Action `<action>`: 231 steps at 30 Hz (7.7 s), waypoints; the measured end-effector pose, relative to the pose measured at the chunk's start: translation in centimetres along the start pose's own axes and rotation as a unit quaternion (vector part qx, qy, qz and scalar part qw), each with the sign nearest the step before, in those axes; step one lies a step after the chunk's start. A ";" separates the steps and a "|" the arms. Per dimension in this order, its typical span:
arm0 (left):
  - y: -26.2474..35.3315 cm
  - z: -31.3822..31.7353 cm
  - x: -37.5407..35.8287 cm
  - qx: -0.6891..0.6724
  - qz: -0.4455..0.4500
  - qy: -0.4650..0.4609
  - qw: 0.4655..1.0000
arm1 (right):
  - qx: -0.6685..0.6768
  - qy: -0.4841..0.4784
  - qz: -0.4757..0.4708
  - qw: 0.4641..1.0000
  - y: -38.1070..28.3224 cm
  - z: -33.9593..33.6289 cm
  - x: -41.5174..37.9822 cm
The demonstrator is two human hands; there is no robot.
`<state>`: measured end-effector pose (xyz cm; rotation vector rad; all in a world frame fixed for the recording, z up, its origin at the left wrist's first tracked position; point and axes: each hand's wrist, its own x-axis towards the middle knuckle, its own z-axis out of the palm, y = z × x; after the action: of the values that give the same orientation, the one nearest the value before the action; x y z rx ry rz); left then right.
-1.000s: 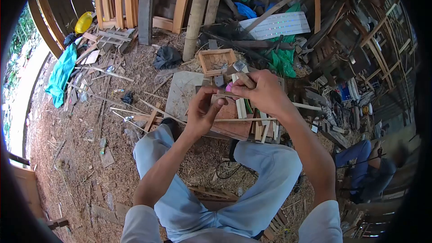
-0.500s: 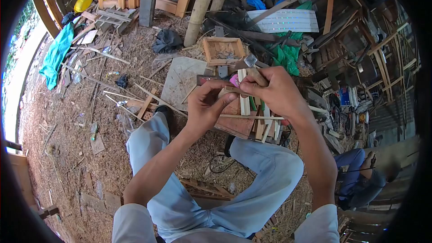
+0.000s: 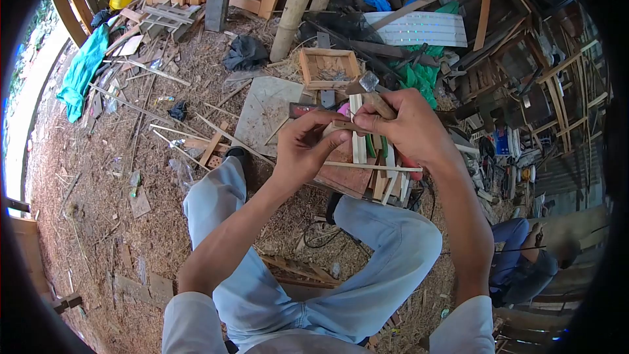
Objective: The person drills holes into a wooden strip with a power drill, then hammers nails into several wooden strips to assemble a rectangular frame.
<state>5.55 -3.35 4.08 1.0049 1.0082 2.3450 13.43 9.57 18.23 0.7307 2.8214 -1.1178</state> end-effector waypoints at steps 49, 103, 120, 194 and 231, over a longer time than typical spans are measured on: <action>0.4 0.7 0.0 0.014 0.008 0.004 1.000 | -0.150 0.046 -0.111 0.981 -2.4 -1.1 -0.7; -0.6 -0.1 -0.9 0.128 0.037 0.078 0.988 | -0.257 0.095 -0.252 0.928 -2.5 4.3 -2.2; -0.5 0.0 -0.3 0.101 0.025 0.022 0.994 | 0.183 -0.028 -0.047 0.982 -4.2 -2.6 -6.2; -0.1 0.3 -0.1 0.080 0.034 0.014 0.996 | -0.104 0.137 -0.161 0.972 -1.8 0.2 -8.0; -0.2 -0.3 -0.3 0.104 0.020 0.007 0.994 | -0.075 0.151 -0.143 0.975 -2.1 0.7 -8.3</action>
<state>5.53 -3.58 3.63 1.0954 1.2685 2.3172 19.80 4.31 20.61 0.5349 3.3110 -0.8685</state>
